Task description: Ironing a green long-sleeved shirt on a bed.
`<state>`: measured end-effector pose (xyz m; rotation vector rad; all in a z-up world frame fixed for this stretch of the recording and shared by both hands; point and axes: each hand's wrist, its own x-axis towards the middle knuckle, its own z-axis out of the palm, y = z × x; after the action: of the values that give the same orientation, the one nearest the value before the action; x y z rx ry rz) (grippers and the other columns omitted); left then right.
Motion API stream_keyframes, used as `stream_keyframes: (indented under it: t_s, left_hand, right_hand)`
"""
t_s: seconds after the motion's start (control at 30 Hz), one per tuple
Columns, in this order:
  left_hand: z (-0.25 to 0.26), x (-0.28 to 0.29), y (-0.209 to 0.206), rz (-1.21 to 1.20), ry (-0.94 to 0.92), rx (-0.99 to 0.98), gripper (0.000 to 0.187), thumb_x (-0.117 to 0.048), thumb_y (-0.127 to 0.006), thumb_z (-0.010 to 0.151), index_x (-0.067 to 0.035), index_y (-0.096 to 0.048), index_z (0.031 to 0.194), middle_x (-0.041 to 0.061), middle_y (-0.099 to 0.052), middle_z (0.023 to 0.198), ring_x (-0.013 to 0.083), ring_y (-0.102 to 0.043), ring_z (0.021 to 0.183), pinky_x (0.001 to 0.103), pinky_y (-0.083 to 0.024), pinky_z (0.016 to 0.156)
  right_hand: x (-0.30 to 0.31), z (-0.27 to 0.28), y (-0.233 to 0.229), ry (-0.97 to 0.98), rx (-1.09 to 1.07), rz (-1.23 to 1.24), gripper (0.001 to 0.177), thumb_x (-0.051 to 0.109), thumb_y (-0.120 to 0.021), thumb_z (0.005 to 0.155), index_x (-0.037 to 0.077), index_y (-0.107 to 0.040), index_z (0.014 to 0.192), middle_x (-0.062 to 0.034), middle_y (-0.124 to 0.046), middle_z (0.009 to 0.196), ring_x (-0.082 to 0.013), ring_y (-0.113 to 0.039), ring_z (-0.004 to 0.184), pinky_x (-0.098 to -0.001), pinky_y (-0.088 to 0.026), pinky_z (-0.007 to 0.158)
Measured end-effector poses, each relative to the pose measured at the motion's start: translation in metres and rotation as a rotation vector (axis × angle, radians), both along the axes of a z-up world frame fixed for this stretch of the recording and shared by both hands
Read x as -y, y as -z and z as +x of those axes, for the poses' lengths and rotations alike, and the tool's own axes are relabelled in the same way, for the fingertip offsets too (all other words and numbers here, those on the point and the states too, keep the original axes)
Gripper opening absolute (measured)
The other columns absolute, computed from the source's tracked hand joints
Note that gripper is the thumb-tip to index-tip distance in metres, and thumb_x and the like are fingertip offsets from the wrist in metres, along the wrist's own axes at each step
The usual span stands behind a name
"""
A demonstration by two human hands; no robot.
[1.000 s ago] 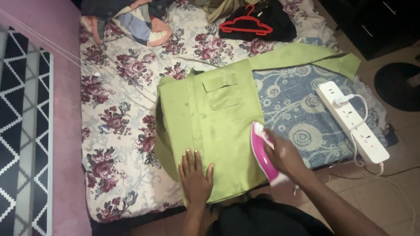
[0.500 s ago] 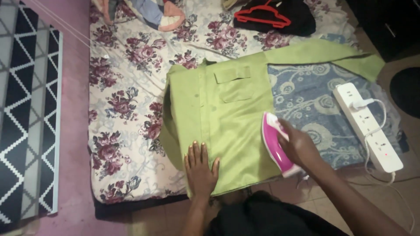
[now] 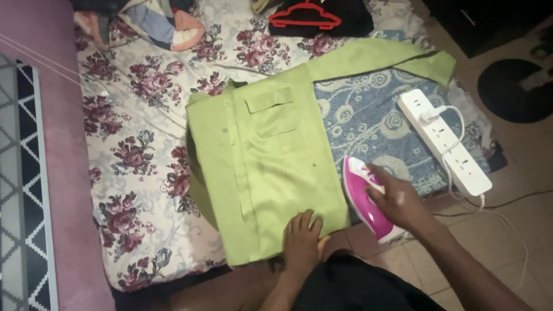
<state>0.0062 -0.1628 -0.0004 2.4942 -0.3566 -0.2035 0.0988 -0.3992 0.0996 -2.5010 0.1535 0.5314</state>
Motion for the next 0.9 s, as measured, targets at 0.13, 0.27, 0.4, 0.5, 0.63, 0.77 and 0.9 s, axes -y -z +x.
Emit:
stream_keyframes:
  t_s: [0.13, 0.27, 0.4, 0.5, 0.63, 0.77, 0.9]
  left_hand:
    - [-0.017, -0.009, 0.009, 0.02, 0.036, 0.179, 0.052, -0.02, -0.076, 0.083, -0.009, -0.06, 0.131, 0.019, -0.052, 0.141, 0.0403, -0.048, 0.13, 0.054, -0.035, 0.108]
    - [-0.02, -0.002, 0.007, 0.101, 0.084, 0.331, 0.06, -0.009, -0.071, 0.08, -0.015, -0.064, 0.14, 0.02, -0.052, 0.142, 0.0373, -0.048, 0.134, 0.052, -0.035, 0.113]
    - [-0.025, 0.005, 0.01, 0.102, 0.038, 0.278, 0.036, -0.012, -0.072, 0.083, -0.013, -0.071, 0.119, 0.021, -0.055, 0.142, 0.0395, -0.045, 0.136, 0.055, -0.03, 0.117]
    - [-0.031, 0.003, 0.0, 0.104, 0.099, 0.158, 0.025, -0.017, -0.074, 0.084, -0.009, -0.072, 0.108, 0.021, -0.056, 0.139, 0.0412, -0.041, 0.143, 0.054, -0.026, 0.123]
    - [-0.034, 0.006, -0.002, 0.089, 0.069, 0.176, 0.043, -0.015, -0.074, 0.079, -0.01, -0.072, 0.121, 0.019, -0.056, 0.139, 0.0399, -0.042, 0.142, 0.053, -0.024, 0.122]
    - [-0.022, 0.004, -0.015, 0.089, 0.057, 0.217, 0.048, -0.018, -0.074, 0.082, -0.012, -0.072, 0.13, 0.018, -0.056, 0.139, 0.0387, -0.044, 0.136, 0.053, -0.029, 0.117]
    - [0.005, -0.001, -0.031, 0.188, 0.207, 0.032, 0.05, -0.022, -0.076, 0.081, -0.019, -0.071, 0.131, 0.013, -0.059, 0.124, 0.0345, -0.051, 0.124, 0.048, -0.041, 0.107]
  right_hand:
    - [-0.008, 0.01, -0.029, 0.058, -0.059, 0.053, 0.064, 0.034, -0.063, 0.098, 0.018, -0.04, 0.156, -0.0173, -0.063, 0.141, -0.0352, -0.075, 0.098, -0.0469, -0.06, 0.091]
    - [-0.033, 0.018, -0.037, 0.197, -0.134, 0.222, 0.065, 0.029, -0.059, 0.098, 0.019, -0.036, 0.158, -0.0167, -0.057, 0.148, -0.0324, -0.074, 0.077, -0.0467, -0.065, 0.076]
    - [-0.069, 0.022, -0.027, 0.193, -0.09, 0.335, 0.063, 0.026, -0.054, 0.098, 0.02, -0.034, 0.158, -0.0169, -0.05, 0.151, -0.0246, -0.073, 0.076, -0.0452, -0.068, 0.068]
    - [-0.091, 0.039, -0.01, 0.122, -0.051, 0.305, 0.061, 0.027, -0.052, 0.1, 0.017, -0.034, 0.157, -0.0167, -0.053, 0.15, -0.026, -0.073, 0.072, -0.0443, -0.067, 0.066]
    - [-0.105, 0.095, -0.005, 0.128, -0.036, 0.195, 0.06, 0.032, -0.053, 0.102, 0.017, -0.036, 0.157, -0.0162, -0.057, 0.147, -0.0308, -0.074, 0.07, -0.045, -0.066, 0.067]
    - [-0.097, 0.176, 0.044, 0.14, 0.163, 0.225, 0.057, 0.031, -0.059, 0.103, 0.011, -0.042, 0.153, -0.0179, -0.06, 0.142, -0.0273, -0.073, 0.075, -0.042, -0.062, 0.068]
    - [-0.103, 0.223, 0.024, 0.175, 0.112, 0.256, 0.054, 0.024, -0.058, 0.102, 0.01, -0.045, 0.152, -0.018, -0.066, 0.133, -0.0272, -0.072, 0.077, -0.0442, -0.063, 0.068]
